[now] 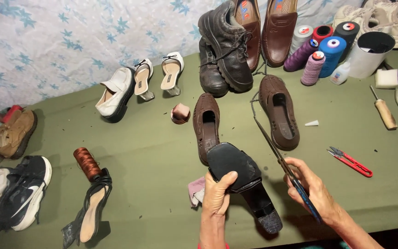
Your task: Trimming excess material from a shoe sole using scissors at a repair bench
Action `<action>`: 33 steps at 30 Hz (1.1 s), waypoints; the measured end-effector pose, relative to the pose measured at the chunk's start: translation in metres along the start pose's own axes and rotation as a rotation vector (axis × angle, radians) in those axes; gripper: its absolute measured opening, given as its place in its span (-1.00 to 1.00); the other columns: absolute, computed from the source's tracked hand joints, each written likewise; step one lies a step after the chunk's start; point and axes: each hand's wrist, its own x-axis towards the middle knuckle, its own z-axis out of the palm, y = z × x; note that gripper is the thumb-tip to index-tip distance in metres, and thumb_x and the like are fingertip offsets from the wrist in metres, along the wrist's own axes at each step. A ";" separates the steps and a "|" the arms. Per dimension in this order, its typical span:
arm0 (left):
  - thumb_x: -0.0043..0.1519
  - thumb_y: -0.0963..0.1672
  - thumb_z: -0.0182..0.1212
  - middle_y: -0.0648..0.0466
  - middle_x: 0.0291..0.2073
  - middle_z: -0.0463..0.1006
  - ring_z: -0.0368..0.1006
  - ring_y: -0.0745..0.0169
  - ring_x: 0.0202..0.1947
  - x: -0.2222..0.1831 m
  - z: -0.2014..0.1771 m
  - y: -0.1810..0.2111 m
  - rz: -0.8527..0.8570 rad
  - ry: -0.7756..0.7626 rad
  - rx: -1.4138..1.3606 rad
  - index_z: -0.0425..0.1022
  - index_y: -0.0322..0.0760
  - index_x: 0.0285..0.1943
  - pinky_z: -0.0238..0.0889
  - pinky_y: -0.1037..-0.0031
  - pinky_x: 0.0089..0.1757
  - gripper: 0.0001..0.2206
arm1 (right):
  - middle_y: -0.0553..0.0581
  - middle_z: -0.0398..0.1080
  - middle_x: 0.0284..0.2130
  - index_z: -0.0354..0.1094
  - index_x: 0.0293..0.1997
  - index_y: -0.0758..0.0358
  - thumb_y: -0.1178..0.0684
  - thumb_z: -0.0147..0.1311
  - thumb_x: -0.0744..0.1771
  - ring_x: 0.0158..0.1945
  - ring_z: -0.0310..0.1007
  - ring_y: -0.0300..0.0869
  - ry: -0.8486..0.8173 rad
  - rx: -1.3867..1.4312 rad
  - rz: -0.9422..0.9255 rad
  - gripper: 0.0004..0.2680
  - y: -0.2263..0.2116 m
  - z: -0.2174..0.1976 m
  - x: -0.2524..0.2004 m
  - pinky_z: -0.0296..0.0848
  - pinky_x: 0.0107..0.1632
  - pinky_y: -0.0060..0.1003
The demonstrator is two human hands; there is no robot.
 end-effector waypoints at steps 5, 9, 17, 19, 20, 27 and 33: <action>-0.03 -0.31 0.39 -0.14 -0.01 0.64 0.56 -0.04 -0.05 0.010 -0.017 -0.014 0.001 0.030 -0.160 0.50 -0.37 0.22 0.47 0.11 0.04 -0.46 | -0.02 0.36 -0.49 0.18 0.32 -0.15 0.16 0.19 0.18 -0.49 0.25 -0.21 -0.019 -0.305 0.201 -0.45 0.000 -0.006 -0.038 0.41 -0.23 -0.36; -0.01 -0.29 0.36 -0.16 0.03 0.61 0.55 -0.08 -0.01 0.017 -0.018 -0.024 0.001 0.029 -0.235 0.45 -0.42 0.27 0.44 0.13 0.08 -0.43 | -0.18 0.36 -0.51 0.21 0.27 -0.30 -0.02 0.35 0.07 -0.50 0.36 -0.29 -0.005 -0.555 0.110 -0.37 -0.013 -0.006 -0.051 0.50 -0.25 -0.43; 0.04 -0.29 0.29 -0.10 0.16 0.54 0.47 -0.09 0.11 0.024 -0.017 -0.040 -0.033 0.023 -0.378 0.35 -0.20 0.42 0.35 0.10 0.16 -0.34 | -0.26 0.46 -0.24 0.21 0.22 -0.24 -0.21 0.43 0.11 -0.34 0.51 -0.26 -0.010 -0.638 -0.061 -0.41 -0.023 -0.011 -0.063 0.51 -0.27 -0.37; 0.05 -0.29 0.29 -0.09 0.16 0.54 0.47 -0.08 0.11 0.028 -0.018 -0.044 -0.030 0.018 -0.384 0.38 -0.21 0.40 0.35 0.11 0.16 -0.37 | -0.25 0.46 -0.24 0.21 0.22 -0.26 -0.23 0.44 0.12 -0.32 0.53 -0.24 -0.012 -0.652 -0.051 -0.42 -0.025 -0.014 -0.062 0.51 -0.26 -0.37; 0.05 -0.29 0.29 -0.10 0.15 0.54 0.47 -0.08 0.10 0.029 -0.019 -0.047 -0.013 0.021 -0.396 0.40 -0.23 0.37 0.36 0.10 0.15 -0.39 | -0.21 0.46 -0.23 0.21 0.22 -0.22 -0.25 0.43 0.13 -0.30 0.54 -0.17 -0.011 -0.661 -0.079 -0.43 -0.026 -0.014 -0.062 0.51 -0.25 -0.33; 0.03 -0.26 0.35 -0.18 0.11 0.57 0.49 -0.11 0.08 0.019 0.000 -0.048 0.124 0.031 -0.336 0.41 -0.42 0.32 0.34 0.09 0.18 -0.42 | -0.20 0.39 -0.32 0.20 0.20 -0.24 -0.30 0.41 0.13 -0.34 0.50 -0.12 0.041 -0.735 -0.055 -0.44 -0.026 -0.012 -0.063 0.51 -0.30 -0.27; -0.01 -0.28 0.33 -0.10 0.15 0.54 0.45 -0.07 0.10 0.018 -0.005 -0.050 0.101 0.115 -0.318 0.37 -0.23 0.40 0.29 0.10 0.19 -0.33 | -0.14 0.38 -0.33 0.24 0.20 -0.16 -0.37 0.43 0.12 -0.35 0.49 -0.13 0.124 -0.792 -0.254 -0.40 -0.030 -0.012 -0.063 0.47 -0.36 -0.26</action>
